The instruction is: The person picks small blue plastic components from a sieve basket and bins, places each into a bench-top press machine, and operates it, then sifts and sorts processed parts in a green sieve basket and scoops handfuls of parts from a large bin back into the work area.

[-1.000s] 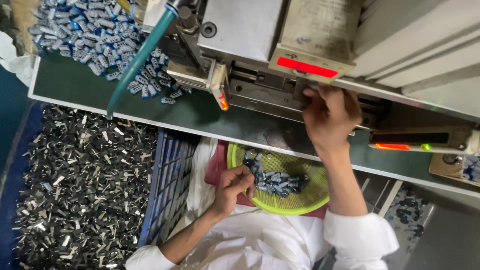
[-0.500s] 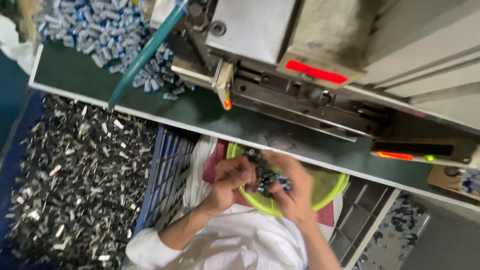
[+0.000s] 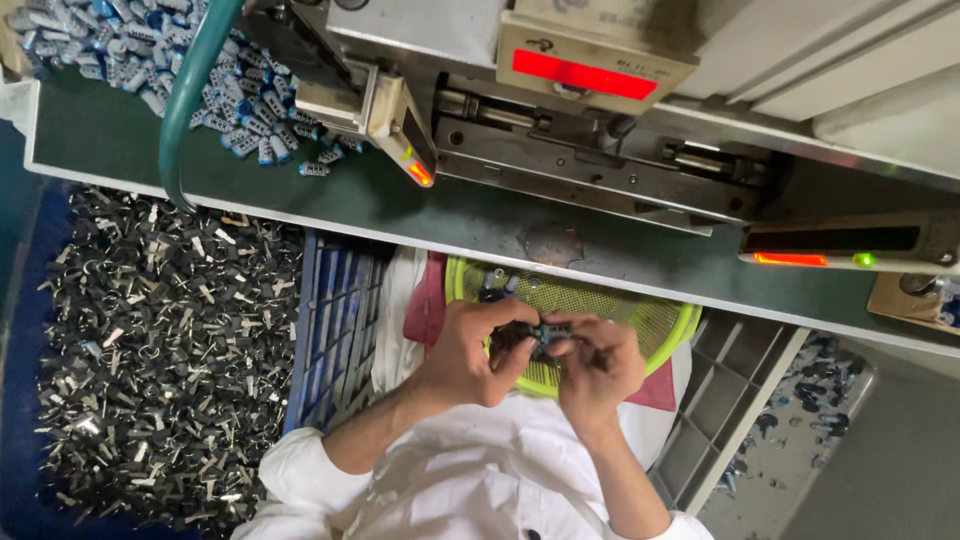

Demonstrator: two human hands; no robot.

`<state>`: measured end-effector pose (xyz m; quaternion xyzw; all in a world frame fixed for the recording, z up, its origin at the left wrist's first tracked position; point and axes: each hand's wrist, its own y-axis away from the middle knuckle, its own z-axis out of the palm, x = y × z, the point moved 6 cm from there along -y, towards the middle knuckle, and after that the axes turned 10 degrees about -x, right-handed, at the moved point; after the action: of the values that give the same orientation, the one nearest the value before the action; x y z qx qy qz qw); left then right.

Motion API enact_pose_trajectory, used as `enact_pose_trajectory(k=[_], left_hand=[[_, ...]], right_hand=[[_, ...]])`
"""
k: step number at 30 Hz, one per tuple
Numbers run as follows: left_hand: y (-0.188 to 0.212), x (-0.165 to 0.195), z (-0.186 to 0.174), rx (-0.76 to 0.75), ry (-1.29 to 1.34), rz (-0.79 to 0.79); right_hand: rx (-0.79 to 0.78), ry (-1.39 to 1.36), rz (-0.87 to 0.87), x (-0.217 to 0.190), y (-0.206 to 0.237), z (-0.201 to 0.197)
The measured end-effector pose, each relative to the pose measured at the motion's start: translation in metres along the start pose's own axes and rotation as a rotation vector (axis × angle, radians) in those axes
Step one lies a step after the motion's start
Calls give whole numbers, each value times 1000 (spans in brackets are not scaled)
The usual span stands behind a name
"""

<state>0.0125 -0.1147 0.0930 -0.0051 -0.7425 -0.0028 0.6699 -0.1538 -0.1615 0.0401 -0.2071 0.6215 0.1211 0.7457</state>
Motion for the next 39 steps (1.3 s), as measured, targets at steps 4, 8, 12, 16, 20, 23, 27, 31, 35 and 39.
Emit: enact_pose_trajectory(k=[4, 8, 12, 16, 20, 23, 27, 31, 35, 39], left_hand=[[11, 1, -11, 23, 162, -20], [38, 24, -58, 0, 870, 443], [31, 17, -57, -148, 1058, 332], [4, 21, -30, -390, 647, 76], [-40, 66, -56, 122, -231, 253], [-109, 98, -63, 359, -835, 319], [-229, 67, -74, 35, -1265, -201], [-275, 64, -104, 322, -1212, -46], [-281, 61, -119, 396, -1143, -15], [-279, 61, -124, 437, -1093, 4]], right_hand=[[48, -520, 271, 27, -1, 4], [253, -1108, 709, 43, 6, 22], [3, -470, 170, -22, -60, 11], [-38, 508, -375, -88, -146, 5], [-96, 992, -712, -97, -178, 27], [-107, 934, -546, -92, -188, 24], [-188, 855, -562, -100, -191, 22], [-240, 851, -557, -100, -197, 25], [-308, 975, -507, -109, -199, 30], [-156, 1068, -593, -142, -166, 29]])
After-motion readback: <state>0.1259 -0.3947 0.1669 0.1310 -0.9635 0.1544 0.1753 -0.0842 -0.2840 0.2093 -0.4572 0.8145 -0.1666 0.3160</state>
